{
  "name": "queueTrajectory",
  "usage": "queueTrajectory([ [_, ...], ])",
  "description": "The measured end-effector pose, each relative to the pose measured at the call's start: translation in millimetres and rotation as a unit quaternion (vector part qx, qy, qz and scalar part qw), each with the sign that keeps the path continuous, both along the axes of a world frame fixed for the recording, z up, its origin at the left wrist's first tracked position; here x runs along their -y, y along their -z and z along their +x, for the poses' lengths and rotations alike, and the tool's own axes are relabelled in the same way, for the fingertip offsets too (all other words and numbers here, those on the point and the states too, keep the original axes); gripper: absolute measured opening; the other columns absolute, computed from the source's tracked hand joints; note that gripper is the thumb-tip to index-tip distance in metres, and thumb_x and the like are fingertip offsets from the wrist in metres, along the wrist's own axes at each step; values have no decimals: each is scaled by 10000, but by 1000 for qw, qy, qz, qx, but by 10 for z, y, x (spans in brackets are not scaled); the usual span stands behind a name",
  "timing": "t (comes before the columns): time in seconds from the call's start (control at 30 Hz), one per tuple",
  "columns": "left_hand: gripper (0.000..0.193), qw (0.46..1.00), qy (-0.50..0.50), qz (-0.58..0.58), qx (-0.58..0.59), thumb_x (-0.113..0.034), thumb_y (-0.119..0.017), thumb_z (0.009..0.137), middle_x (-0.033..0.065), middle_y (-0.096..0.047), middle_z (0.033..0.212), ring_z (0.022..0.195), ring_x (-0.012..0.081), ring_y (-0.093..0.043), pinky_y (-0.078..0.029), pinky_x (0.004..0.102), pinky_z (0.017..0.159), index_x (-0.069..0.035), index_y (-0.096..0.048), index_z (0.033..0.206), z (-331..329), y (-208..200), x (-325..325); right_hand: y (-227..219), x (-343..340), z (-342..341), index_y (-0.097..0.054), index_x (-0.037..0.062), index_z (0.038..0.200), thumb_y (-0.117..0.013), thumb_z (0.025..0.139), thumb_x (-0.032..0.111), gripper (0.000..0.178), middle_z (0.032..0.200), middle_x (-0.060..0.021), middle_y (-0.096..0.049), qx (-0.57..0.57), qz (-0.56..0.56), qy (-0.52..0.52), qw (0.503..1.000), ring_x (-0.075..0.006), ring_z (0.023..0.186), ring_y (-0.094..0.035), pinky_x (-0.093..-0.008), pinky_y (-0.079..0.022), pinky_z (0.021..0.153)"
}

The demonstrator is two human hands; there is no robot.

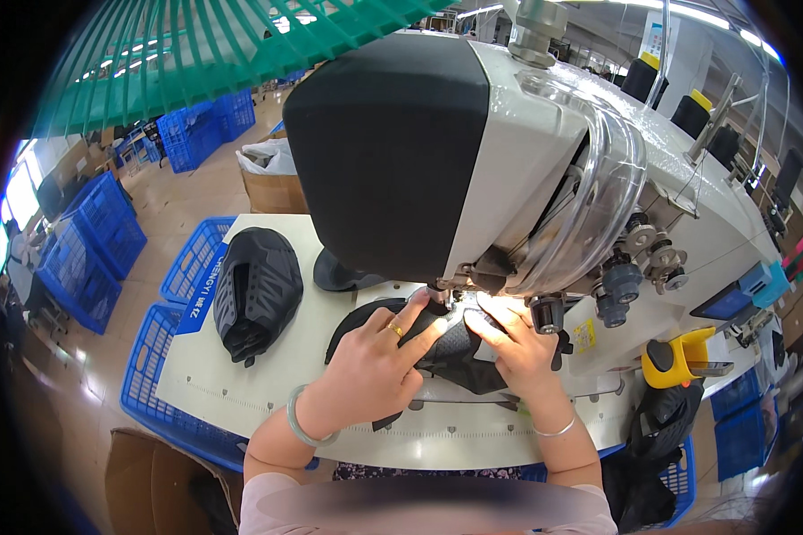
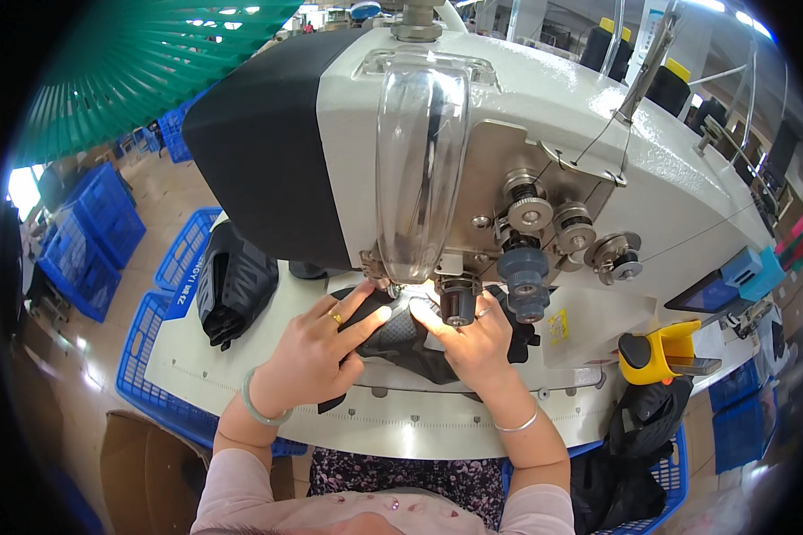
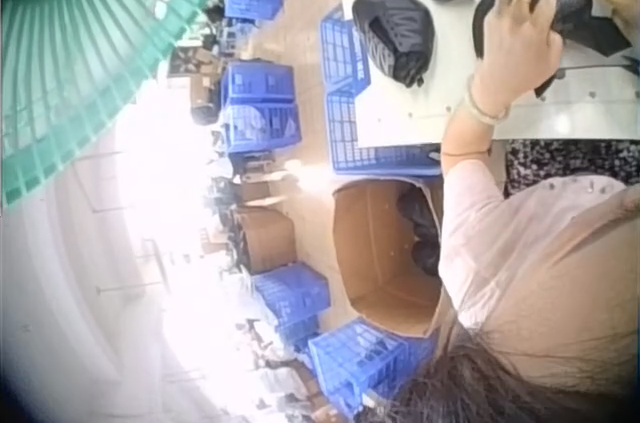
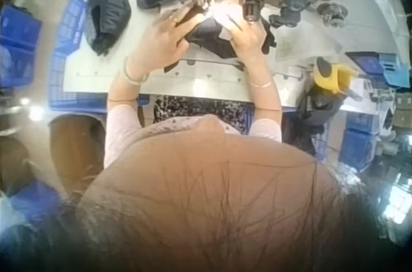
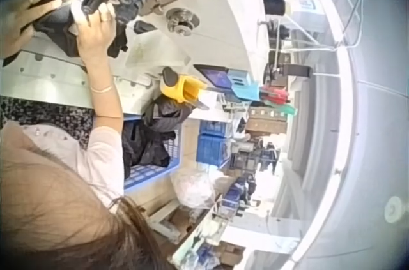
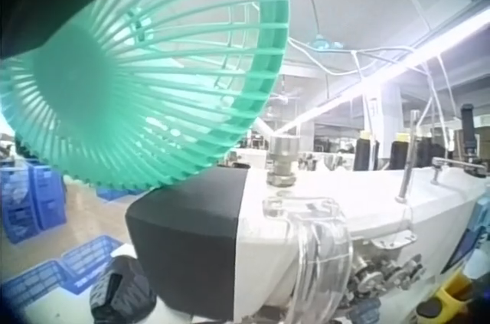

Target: The recorder is using an industrial sewing machine to stitch together black shoe upper components in a factory setting.

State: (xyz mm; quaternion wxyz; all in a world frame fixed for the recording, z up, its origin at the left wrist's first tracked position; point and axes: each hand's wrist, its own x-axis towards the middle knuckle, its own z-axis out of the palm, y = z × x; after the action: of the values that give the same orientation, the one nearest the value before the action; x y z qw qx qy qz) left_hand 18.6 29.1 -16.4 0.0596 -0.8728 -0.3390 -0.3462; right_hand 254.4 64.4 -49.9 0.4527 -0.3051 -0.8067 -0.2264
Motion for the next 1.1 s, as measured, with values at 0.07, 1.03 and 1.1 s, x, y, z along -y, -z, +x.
queueTrajectory([
  [0.07, 561, 1000, -10, 18, -2, -37, -592, 616, 182, -578, 1296, 728, 250, -547, -522, 328, 607, -84, -637, 1173, 9, 8, -4, 8, -4, -8, -738, 177, 1019, -625, 682, 60, 374, 991, -72, -702, 2, 6, 0, 1000, -233, 861, -636, -368, -508, 774],
  [1.03, 551, 991, -112, 68, 9, -78, -621, 622, 280, -523, 1314, 763, 261, -528, -526, 313, 650, 34, -619, 1161, 321, 228, 102, -21, 364, -161, -678, 92, 1162, -678, 858, 225, 332, 817, -44, -603, 3, -143, 104, 984, -228, 761, -572, -358, -433, 800],
  [1.1, 554, 991, -117, 70, 8, -90, -623, 625, 286, -521, 1314, 764, 259, -529, -525, 310, 644, 41, -616, 1163, 327, 239, 102, 63, 272, -149, -691, 105, 1147, -694, 851, 269, 338, 742, -45, -605, -14, -167, 91, 982, -222, 712, -568, -349, -445, 797],
])
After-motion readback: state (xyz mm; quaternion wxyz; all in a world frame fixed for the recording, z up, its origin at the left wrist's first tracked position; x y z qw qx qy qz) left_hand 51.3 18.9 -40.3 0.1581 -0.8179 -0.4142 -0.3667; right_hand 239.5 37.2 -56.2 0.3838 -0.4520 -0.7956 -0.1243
